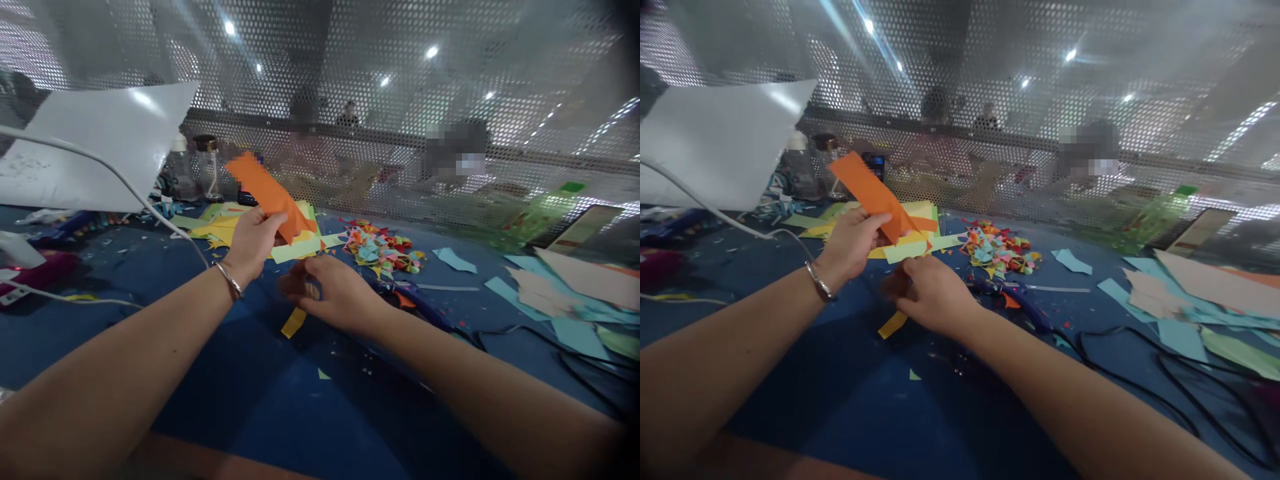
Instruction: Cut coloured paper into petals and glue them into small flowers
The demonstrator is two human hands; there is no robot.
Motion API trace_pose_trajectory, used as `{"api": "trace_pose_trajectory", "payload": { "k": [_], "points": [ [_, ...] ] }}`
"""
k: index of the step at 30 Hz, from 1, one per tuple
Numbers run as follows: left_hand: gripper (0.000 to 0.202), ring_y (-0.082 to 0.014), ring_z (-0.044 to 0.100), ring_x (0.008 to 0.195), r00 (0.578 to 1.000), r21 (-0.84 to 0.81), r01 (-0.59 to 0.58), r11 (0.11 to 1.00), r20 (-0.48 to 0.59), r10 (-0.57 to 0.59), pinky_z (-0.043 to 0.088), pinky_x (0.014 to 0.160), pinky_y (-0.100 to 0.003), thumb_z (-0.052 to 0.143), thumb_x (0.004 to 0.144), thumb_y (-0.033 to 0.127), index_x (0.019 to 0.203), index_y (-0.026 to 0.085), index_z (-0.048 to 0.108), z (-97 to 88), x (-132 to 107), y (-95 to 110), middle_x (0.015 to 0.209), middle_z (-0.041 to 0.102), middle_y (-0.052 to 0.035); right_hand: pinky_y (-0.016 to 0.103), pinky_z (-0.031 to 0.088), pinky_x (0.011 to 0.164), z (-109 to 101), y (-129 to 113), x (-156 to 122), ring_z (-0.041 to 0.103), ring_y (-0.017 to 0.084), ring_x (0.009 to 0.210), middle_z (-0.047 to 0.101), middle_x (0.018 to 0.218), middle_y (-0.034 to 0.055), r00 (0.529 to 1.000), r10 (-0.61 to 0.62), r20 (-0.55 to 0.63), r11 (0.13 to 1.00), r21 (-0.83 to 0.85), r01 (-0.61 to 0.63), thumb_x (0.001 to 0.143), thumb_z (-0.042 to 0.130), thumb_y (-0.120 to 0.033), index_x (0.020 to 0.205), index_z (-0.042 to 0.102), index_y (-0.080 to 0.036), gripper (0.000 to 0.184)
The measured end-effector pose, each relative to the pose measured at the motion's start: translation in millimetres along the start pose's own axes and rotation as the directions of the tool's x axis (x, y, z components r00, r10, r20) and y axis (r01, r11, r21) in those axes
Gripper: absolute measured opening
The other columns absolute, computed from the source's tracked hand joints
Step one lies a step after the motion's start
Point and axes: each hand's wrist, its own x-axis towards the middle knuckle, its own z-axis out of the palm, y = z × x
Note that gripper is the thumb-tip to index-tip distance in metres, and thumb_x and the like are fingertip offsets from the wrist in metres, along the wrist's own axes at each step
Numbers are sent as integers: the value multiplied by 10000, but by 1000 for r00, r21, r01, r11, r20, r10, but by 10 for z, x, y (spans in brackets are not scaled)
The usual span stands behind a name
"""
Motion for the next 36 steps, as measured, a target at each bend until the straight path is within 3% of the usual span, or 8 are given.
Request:
{"api": "trace_pose_trajectory", "payload": {
  "k": [6,8,11,12,17,22,29,36],
  "points": [
    [177,-114,616,582,977,-33,163,986,143,-157,511,625,-235,583,819,140,649,155,634,221,-249,-75,638,658,-8,382,501,816,-273,17,-561,632,257,950,692,1018,97,943,-6,-333,1000,-26,-3,871,658,-402,1149,593,-206,346],
    [241,-102,593,541,941,-69,286,956,208,-266,499,609,-222,578,821,131,582,152,601,328,-395,-72,578,630,-7,400,501,819,-311,66,-644,641,261,922,695,994,92,896,15,-444,994,-90,-62,866,660,-419,1127,592,-211,341],
    [161,-147,664,655,893,-99,369,924,315,-323,536,681,-267,577,831,160,722,120,690,450,-593,-47,710,709,-69,436,503,819,-310,158,-680,646,278,909,695,989,88,840,29,-542,980,-151,-132,852,662,-404,1097,585,-212,321],
    [157,-153,677,710,866,-157,417,895,369,-339,540,724,-275,572,840,157,786,110,712,476,-640,-41,782,730,-83,446,503,822,-300,185,-681,646,282,908,695,989,91,834,24,-552,977,-165,-138,849,660,-388,1094,582,-207,315],
    [171,-152,669,738,847,-253,487,836,371,-381,529,750,-278,587,850,169,869,87,736,515,-716,-52,841,738,-97,462,504,837,-253,237,-685,647,286,918,700,1006,103,834,9,-552,975,-180,-130,839,658,-336,1098,577,-198,304],
    [98,-121,654,712,853,-169,442,881,382,-355,498,703,-229,653,806,121,833,97,745,530,-721,-63,817,740,-85,461,500,857,-249,197,-693,648,283,948,705,1025,93,833,22,-553,980,-152,-127,843,643,-306,1098,573,-217,279],
    [237,-137,674,747,864,-95,362,927,407,-296,527,740,-260,539,817,46,885,107,758,530,-704,-83,864,756,-88,450,518,833,-244,184,-709,652,274,933,694,1026,98,833,38,-552,983,-129,-130,840,663,-341,1110,578,-207,314],
    [171,-137,651,680,856,-16,317,948,436,-279,528,689,-274,593,807,111,896,96,738,476,-605,-134,815,732,-78,442,526,839,-282,225,-770,667,246,875,691,1083,91,846,103,-523,990,-29,-138,860,665,-372,1193,577,-218,376]
  ]
}}
